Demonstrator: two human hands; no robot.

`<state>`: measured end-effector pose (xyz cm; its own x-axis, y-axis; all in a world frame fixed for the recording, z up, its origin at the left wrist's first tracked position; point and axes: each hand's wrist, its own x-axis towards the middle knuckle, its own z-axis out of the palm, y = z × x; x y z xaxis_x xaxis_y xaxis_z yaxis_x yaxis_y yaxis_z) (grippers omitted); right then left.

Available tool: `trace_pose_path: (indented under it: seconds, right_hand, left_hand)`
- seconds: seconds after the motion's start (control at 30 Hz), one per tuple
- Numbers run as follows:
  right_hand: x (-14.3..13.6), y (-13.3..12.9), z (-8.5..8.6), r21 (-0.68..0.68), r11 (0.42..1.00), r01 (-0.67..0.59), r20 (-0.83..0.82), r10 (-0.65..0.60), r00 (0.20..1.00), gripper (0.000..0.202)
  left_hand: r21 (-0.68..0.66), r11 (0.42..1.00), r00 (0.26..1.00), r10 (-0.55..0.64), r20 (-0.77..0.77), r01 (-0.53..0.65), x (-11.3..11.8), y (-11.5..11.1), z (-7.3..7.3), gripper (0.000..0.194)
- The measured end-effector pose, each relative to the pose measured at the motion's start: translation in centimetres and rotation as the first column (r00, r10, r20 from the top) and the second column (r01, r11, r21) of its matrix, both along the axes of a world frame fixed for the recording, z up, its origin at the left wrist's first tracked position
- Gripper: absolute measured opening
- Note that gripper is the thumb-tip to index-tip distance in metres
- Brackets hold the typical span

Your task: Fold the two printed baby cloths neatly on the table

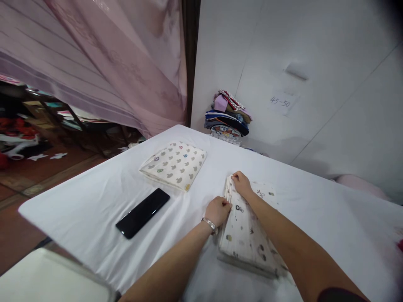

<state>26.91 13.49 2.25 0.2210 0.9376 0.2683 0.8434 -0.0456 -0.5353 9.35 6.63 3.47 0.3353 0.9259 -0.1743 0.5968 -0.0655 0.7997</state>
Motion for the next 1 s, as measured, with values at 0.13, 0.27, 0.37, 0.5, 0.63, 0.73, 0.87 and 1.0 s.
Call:
trace_pose_path:
  seconds: [0.13, 0.27, 0.37, 0.5, 0.63, 0.73, 0.87, 1.0]
  right_hand:
    - [-0.1, -0.1, 0.1, -0.001, 1.000, 0.001, 0.017, -0.001, 1.000, 0.013]
    - [-0.3, -0.2, 0.3, -0.005, 1.000, -0.002, 0.047, 0.002, 0.999, 0.013]
    - [-0.4, -0.2, 0.4, -0.011, 1.000, 0.002, 0.077, -0.001, 0.997, 0.012]
    - [-0.5, 0.0, 0.3, -0.029, 1.000, 0.012, 0.126, -0.008, 0.992, 0.014]
    - [-0.5, 0.1, 0.2, -0.049, 0.999, 0.014, 0.176, -0.005, 0.984, 0.015]
    - [-0.5, 0.0, 0.3, -0.061, 0.998, 0.010, 0.214, 0.003, 0.977, 0.015]
    - [-0.6, 0.1, 0.6, -0.083, 0.996, 0.015, 0.262, 0.007, 0.965, 0.017]
    - [-0.7, 0.6, 0.8, -0.127, 0.992, 0.026, 0.288, 0.012, 0.958, 0.019]
  left_hand:
    - [0.005, 1.000, 1.000, -0.007, 0.007, 0.007, -0.2, 0.2, 0.3, 0.014]
    - [-0.028, 1.000, 1.000, -0.002, -0.011, 0.002, -0.3, 0.2, 0.6, 0.013]
    - [0.017, 1.000, 0.999, 0.017, -0.037, -0.017, -0.3, 0.0, 0.5, 0.011]
    - [0.127, 0.992, 0.995, 0.021, -0.095, -0.009, -0.1, -0.3, 0.4, 0.011]
    - [0.148, 0.989, 0.992, 0.014, -0.125, 0.005, 0.0, -0.5, 0.5, 0.024]
    - [0.163, 0.986, 0.987, -0.003, -0.159, 0.030, 0.0, -0.7, 0.7, 0.033]
    - [0.203, 0.976, 0.973, -0.028, -0.231, 0.076, 0.2, -0.8, 0.6, 0.019]
    - [0.218, 0.971, 0.961, -0.034, -0.273, 0.096, 0.3, -0.7, 0.5, 0.016]
